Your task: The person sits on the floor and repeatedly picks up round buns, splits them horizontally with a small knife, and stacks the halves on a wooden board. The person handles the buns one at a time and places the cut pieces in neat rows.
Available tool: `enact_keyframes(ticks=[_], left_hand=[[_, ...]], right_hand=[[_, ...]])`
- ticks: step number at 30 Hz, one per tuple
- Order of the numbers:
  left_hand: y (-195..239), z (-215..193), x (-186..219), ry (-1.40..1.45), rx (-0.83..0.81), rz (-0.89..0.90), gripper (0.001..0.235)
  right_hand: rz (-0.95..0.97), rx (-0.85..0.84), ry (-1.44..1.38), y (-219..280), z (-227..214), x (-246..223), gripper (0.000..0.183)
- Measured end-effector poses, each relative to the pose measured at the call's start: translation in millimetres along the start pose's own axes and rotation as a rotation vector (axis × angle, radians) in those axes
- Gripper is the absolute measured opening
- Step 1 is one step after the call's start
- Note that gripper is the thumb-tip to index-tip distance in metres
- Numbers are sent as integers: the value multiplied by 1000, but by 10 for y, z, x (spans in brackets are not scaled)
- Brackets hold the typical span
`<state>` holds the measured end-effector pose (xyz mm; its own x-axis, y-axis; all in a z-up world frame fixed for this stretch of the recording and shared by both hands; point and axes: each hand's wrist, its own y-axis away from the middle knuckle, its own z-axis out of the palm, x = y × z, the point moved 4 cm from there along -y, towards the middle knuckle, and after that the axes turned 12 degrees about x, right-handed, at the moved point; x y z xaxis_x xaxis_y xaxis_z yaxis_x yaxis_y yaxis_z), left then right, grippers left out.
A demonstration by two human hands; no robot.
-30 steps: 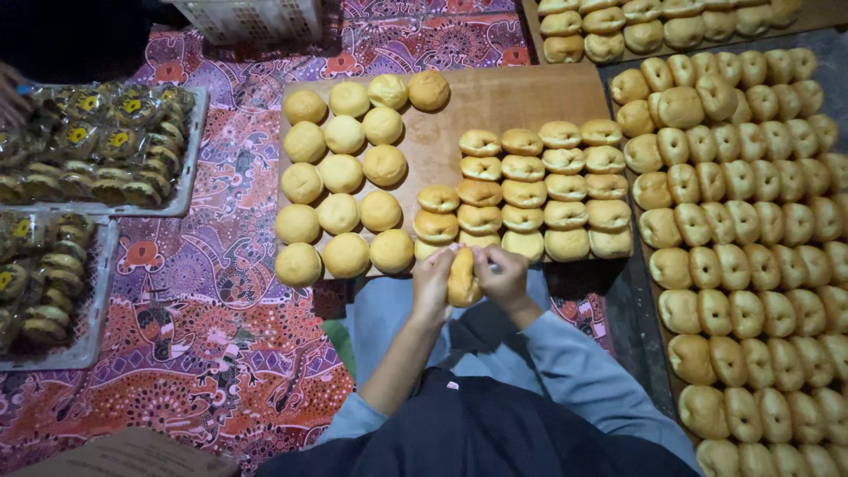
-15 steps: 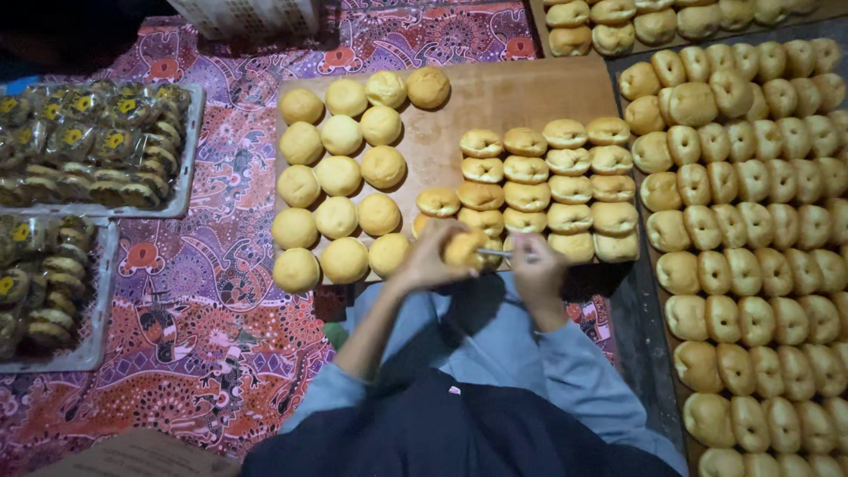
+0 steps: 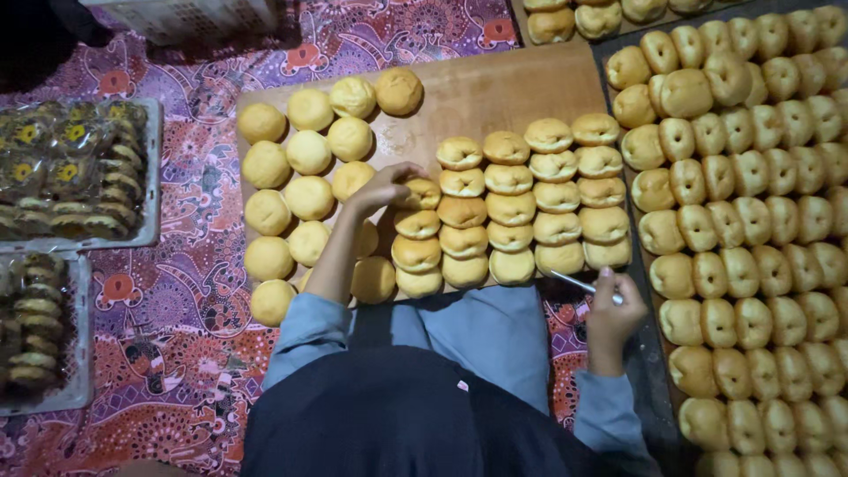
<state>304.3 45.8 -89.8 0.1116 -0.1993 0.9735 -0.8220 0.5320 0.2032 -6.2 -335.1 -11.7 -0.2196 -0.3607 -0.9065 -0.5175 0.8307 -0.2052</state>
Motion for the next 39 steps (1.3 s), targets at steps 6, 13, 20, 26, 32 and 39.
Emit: enact_keyframes(ticks=[6, 13, 20, 26, 32, 39], left_hand=[[-329, -405, -86, -205, 615, -97, 27], [-1255, -807, 447, -773, 994, -92, 54], [-1328, -572, 513, -1106, 833, -187, 93], [-962, 47, 648, -356, 808, 110, 89], [671, 1330, 490, 919, 551, 1, 86], [2350, 2542, 279, 1164, 194, -328, 78]], right_hand=[[-49, 58, 109, -169, -254, 322, 29], [-10, 23, 112, -309, -171, 266, 30], [-26, -30, 126, -280, -100, 138, 29], [-63, -79, 90, -88, -13, 73, 27], [-72, -253, -37, 297, 311, 65, 19], [123, -422, -120, 674, 427, 129, 28]])
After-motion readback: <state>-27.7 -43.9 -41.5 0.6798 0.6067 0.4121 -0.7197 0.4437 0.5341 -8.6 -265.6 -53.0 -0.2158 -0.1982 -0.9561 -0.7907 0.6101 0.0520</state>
